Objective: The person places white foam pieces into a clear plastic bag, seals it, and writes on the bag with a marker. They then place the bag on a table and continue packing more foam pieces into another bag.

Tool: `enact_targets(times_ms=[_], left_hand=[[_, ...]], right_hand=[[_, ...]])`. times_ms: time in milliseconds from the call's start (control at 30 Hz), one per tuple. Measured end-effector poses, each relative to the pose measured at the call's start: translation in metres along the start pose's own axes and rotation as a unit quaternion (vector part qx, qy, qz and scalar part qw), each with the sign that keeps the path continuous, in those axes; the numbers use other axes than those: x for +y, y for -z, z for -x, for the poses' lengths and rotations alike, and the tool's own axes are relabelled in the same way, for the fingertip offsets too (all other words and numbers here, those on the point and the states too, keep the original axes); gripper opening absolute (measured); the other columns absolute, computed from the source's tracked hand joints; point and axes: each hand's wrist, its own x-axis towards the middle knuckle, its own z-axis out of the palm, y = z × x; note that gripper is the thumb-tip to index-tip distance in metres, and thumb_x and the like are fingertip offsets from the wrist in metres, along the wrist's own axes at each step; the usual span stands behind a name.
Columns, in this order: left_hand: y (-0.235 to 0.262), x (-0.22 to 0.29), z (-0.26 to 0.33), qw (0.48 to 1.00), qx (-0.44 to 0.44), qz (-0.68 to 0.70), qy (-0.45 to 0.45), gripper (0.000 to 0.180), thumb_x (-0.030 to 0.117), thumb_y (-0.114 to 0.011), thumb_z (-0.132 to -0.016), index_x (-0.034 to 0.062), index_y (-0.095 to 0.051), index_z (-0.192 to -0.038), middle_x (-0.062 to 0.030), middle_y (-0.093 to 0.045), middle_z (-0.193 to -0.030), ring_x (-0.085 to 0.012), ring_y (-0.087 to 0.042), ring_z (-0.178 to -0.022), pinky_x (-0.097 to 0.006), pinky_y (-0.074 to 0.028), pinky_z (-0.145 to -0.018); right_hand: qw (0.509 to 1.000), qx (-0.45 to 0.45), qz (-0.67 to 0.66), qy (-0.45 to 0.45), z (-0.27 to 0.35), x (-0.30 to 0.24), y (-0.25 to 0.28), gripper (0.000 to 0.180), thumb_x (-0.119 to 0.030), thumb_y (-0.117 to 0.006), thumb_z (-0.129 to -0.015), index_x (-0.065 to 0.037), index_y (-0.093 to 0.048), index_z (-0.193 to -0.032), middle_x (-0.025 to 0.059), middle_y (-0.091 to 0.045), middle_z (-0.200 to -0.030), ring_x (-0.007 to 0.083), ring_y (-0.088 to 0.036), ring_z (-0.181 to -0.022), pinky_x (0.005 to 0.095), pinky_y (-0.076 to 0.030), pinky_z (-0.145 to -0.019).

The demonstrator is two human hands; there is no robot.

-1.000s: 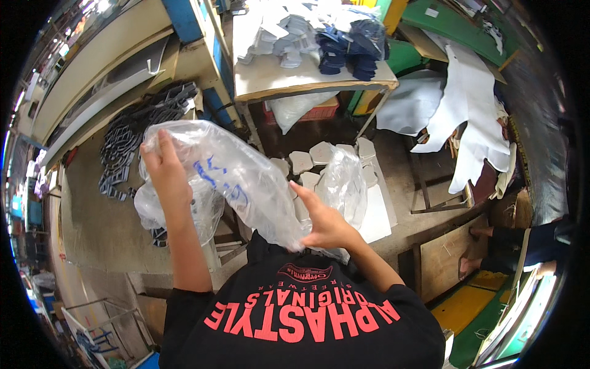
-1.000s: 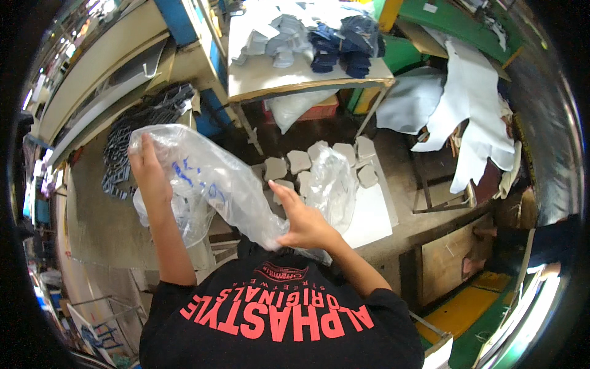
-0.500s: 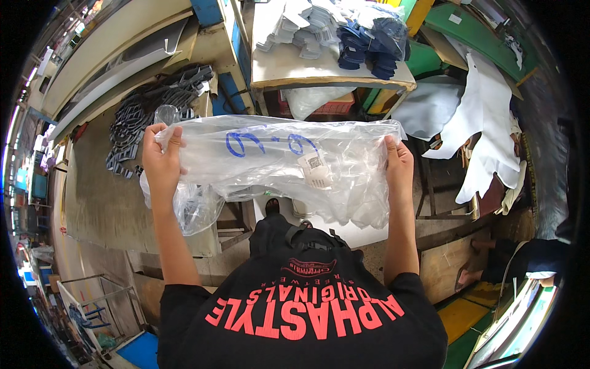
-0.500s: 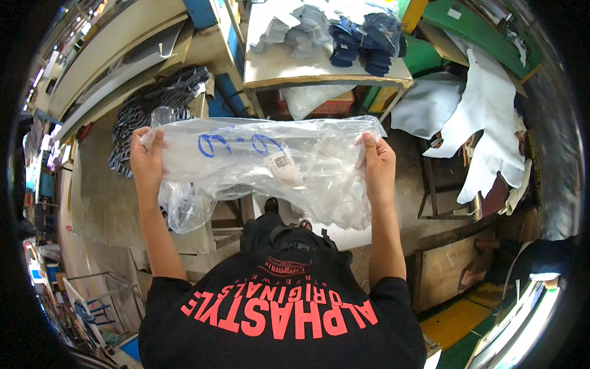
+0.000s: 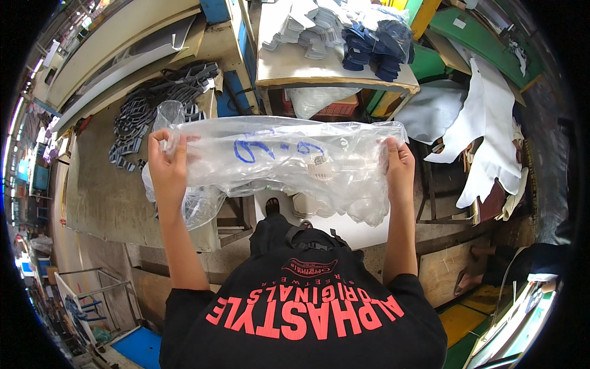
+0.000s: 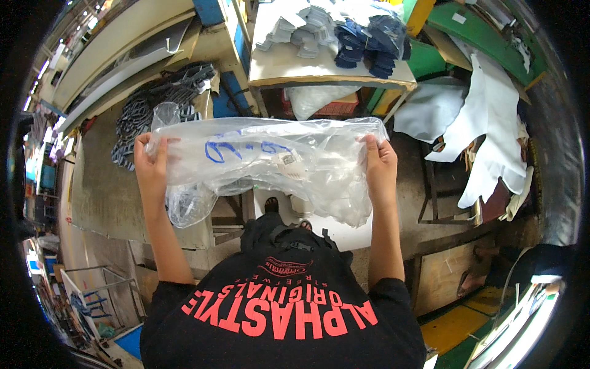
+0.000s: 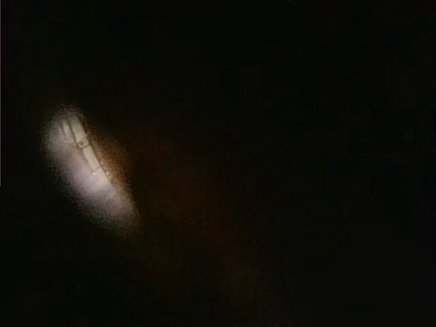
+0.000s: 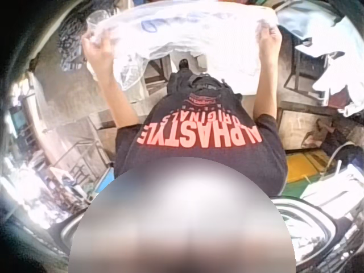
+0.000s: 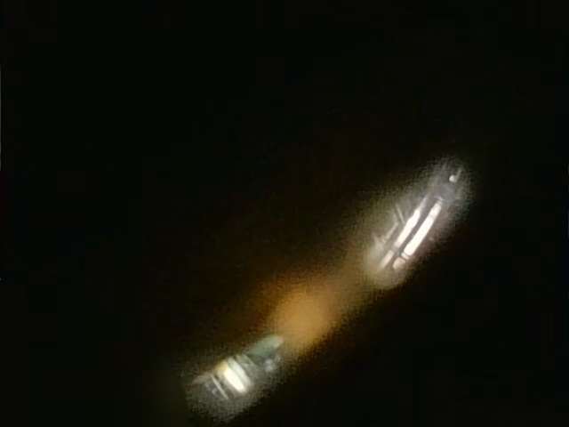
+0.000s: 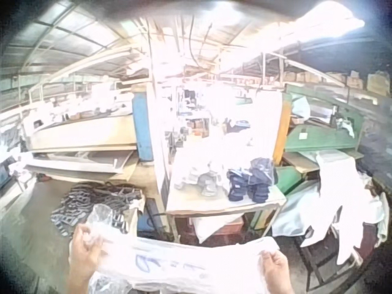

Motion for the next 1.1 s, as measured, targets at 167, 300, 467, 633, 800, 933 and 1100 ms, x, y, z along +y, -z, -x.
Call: enact_targets(times_ms=[167, 300, 467, 633, 800, 933, 1100], left_hand=[[0.002, -0.001, 0.014, 0.977, 0.002, 0.186, 0.105, 0.015, 0.016, -0.063, -0.11, 0.0078, -0.051, -0.114, -0.0105, -0.076, -0.106, -0.0199, -0.077, -0.081, -0.031, -0.063, -0.065], [0.009, 0.008, 0.022, 0.973, 0.024, 0.131, 0.191, 0.019, 0.022, -0.058, -0.112, 0.0108, -0.054, -0.127, -0.0147, -0.076, -0.122, -0.0254, -0.078, -0.082, -0.034, -0.064, -0.065], [0.018, 0.01, 0.035, 0.944, 0.039, 0.184, 0.27, 0.039, 0.032, -0.042, -0.116, 0.0107, -0.05, -0.148, -0.0158, -0.073, -0.135, -0.03, -0.078, -0.096, -0.04, -0.065, -0.071], [0.019, -0.012, 0.075, 0.867, -0.042, 0.346, 0.355, 0.06, 0.045, -0.032, -0.116, 0.0057, -0.049, -0.158, -0.0134, -0.062, -0.154, -0.0353, -0.07, -0.122, -0.052, -0.06, -0.094], [0.004, -0.024, 0.139, 0.89, -0.069, 0.312, 0.326, 0.059, 0.039, -0.03, -0.118, 0.0016, -0.042, -0.162, -0.0159, -0.059, -0.155, -0.0324, -0.062, -0.137, -0.046, -0.053, -0.112], [0.019, -0.024, 0.184, 0.858, 0.004, 0.393, 0.33, 0.056, 0.034, -0.032, -0.118, 0.0016, -0.042, -0.162, -0.014, -0.061, -0.153, -0.0284, -0.064, -0.133, -0.043, -0.051, -0.114], [0.044, -0.033, 0.222, 0.785, 0.073, 0.53, 0.311, 0.061, 0.041, -0.036, -0.115, 0.0014, -0.045, -0.161, -0.0128, -0.062, -0.152, -0.0272, -0.066, -0.129, -0.045, -0.053, -0.11]], right_hand=[[0.996, 0.016, 0.051, 0.075, 0.01, -0.002, 0.008, 0.035, -0.028, -0.063, -0.11, -0.002, -0.065, -0.133, 0.0005, -0.069, -0.111, 0.0039, -0.059, -0.096, 0.022, -0.047, -0.08], [0.993, 0.048, 0.079, 0.073, 0.018, -0.035, 0.033, 0.042, -0.02, -0.062, -0.103, -0.004, -0.061, -0.142, 0.0008, -0.066, -0.117, 0.0071, -0.053, -0.096, 0.0207, -0.04, -0.086], [0.984, -0.05, 0.158, 0.064, 0.027, -0.055, 0.02, 0.029, -0.017, -0.058, -0.109, -0.004, -0.068, -0.133, 0.0005, -0.069, -0.105, 0.0058, -0.058, -0.09, 0.0222, -0.043, -0.079], [0.943, -0.296, 0.143, 0.051, 0.045, -0.005, -0.083, 0.037, -0.017, -0.067, -0.107, 0.0, -0.064, -0.141, 0.0118, -0.075, -0.127, 0.0142, -0.071, -0.1, 0.0271, -0.055, -0.08], [0.902, -0.427, 0.063, 0.012, 0.084, 0.064, -0.182, 0.044, -0.012, -0.067, -0.105, 0.006, -0.058, -0.144, 0.0146, -0.072, -0.135, 0.013, -0.072, -0.099, 0.0285, -0.057, -0.083], [0.827, -0.561, 0.036, -0.025, 0.108, 0.075, -0.217, 0.038, -0.004, -0.065, -0.102, 0.006, -0.061, -0.139, 0.0139, -0.073, -0.131, 0.0157, -0.072, -0.104, 0.0311, -0.057, -0.091], [0.8, -0.558, -0.052, -0.212, 0.125, 0.067, -0.236, 0.03, -0.008, -0.057, -0.109, 0.002, -0.064, -0.136, 0.0056, -0.074, -0.121, 0.0133, -0.067, -0.107, 0.0288, -0.053, -0.093]])
